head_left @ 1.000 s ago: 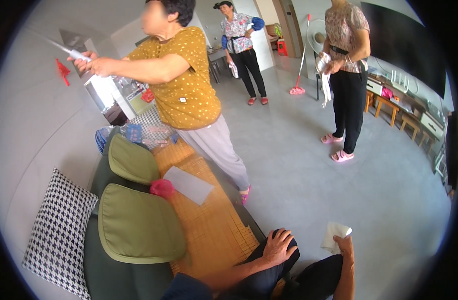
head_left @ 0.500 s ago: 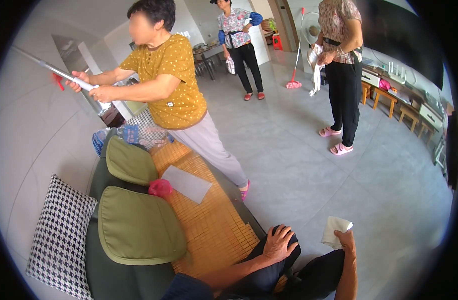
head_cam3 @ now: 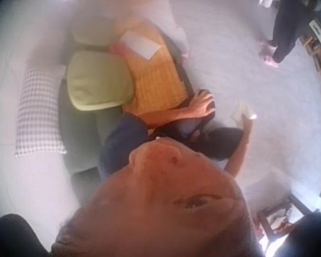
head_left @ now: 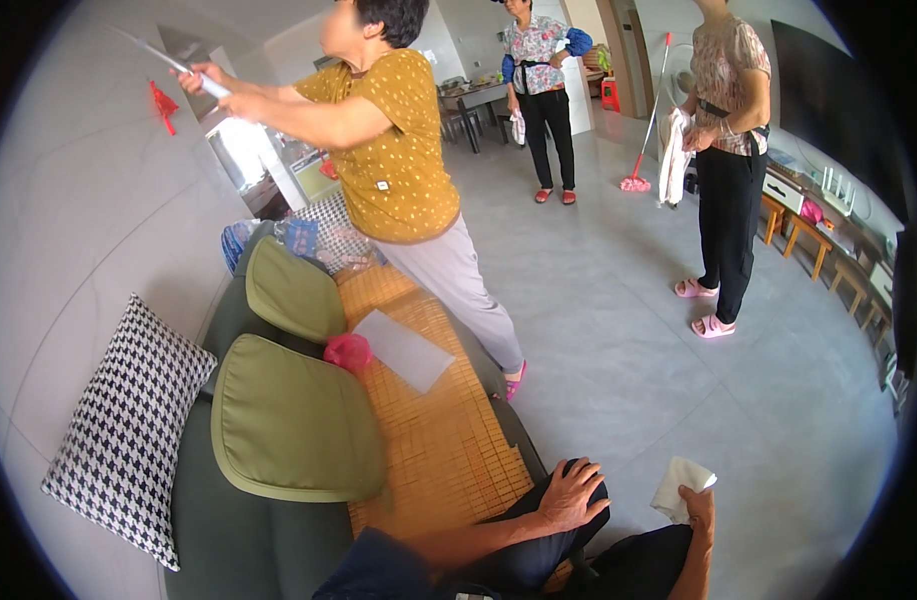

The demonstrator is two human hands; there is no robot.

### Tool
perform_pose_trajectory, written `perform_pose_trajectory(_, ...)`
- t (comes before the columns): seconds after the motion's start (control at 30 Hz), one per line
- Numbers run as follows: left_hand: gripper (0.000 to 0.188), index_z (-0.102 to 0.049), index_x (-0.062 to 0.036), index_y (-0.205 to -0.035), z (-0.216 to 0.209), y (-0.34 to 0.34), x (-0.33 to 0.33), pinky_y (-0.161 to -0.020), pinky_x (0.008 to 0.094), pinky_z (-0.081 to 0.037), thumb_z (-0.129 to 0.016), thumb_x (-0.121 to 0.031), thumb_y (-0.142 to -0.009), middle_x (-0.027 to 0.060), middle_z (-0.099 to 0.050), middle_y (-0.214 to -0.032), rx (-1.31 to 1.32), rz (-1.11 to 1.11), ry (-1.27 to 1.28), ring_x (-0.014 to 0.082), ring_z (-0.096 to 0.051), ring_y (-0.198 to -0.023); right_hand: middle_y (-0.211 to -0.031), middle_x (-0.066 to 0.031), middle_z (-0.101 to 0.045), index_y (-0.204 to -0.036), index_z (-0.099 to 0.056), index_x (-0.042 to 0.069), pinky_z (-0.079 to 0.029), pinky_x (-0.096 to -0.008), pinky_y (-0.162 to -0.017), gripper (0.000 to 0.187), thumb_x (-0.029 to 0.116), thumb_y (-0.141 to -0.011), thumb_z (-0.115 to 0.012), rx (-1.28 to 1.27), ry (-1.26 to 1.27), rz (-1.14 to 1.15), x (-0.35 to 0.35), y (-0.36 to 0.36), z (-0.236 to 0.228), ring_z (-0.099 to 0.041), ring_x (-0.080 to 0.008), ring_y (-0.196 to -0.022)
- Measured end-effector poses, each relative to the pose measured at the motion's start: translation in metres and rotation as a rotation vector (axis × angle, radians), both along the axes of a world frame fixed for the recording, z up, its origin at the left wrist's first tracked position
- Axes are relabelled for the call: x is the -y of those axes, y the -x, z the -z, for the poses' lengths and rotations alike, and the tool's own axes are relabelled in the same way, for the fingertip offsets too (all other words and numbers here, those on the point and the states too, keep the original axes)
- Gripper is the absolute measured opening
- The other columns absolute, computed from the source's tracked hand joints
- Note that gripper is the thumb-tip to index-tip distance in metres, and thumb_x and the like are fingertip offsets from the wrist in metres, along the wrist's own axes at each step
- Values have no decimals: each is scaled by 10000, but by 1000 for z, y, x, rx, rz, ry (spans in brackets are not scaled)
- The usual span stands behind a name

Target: The person assembles a flat mop by attaching the rectangular mop head to the pole by hand and then wipes a wall using the assembled mop.

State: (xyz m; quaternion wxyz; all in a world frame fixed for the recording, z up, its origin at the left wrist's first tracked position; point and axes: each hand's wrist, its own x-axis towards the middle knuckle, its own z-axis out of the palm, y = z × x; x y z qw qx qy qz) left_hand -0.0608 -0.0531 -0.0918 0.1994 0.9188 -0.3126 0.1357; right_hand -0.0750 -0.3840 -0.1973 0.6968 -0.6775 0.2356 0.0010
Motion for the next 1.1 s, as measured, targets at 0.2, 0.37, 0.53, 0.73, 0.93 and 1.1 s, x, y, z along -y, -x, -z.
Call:
perform_pose_trajectory(0.2,423,-650,-71,-1119,0,2,6,-1036,533,-355,-670,-422,-884,113,-560,-1227,-26,-15,0,300,-485,-1244,-1138,-154,-672,-1282,-571,-51,-549,-387,-844,467,17,-828,-660,-28,-16,8,4,9,-5,-660,-258,-998)
perform_pose_trajectory(0.37,450,-645,-41,-1137,-7,-5,4,-1048,532,-348,-682,-399,-865,132,-570,-1230,-40,0,71,323,-491,-1230,-1161,-152,-657,-1307,-546,-43,-550,-389,-853,465,60,-870,-666,-59,159,-45,12,6,-7,-644,-255,-1027)
perform_pose_trajectory(0.53,471,-653,-17,-1124,-8,-14,-4,-1042,529,-348,-686,-412,-869,138,-574,-1246,5,-7,51,330,-494,-1228,-1200,-169,-635,-1326,-520,-47,-559,-408,-856,490,33,-869,-677,-57,-15,-37,-7,-8,-26,-640,-280,-1054)
perform_pose_trajectory(0.73,484,-656,-20,-1123,-11,-3,6,-1035,507,-349,-671,-440,-882,136,-575,-1228,-17,-1,100,322,-498,-1223,-1235,-172,-630,-1356,-506,-57,-530,-396,-930,520,-13,-852,-629,1,40,-87,9,8,-18,-637,-285,-1089)
perform_pose_trajectory(0.93,481,-660,-33,-1131,-9,3,-1,-1044,494,-346,-622,-463,-920,111,-556,-1244,-28,-24,8,284,-467,-1244,-1113,-145,-674,-1276,-570,-61,-540,-382,-845,469,42,-827,-657,-12,11,-11,-5,8,-17,-659,-255,-976)
perform_pose_trajectory(1.1,478,-663,-40,-1126,-7,2,-2,-1049,497,-347,-621,-470,-921,108,-557,-1244,-40,-36,-49,283,-468,-1244,-1097,-149,-677,-1269,-568,-70,-551,-379,-812,466,41,-827,-666,-93,28,-3,-12,7,-33,-669,-253,-942)
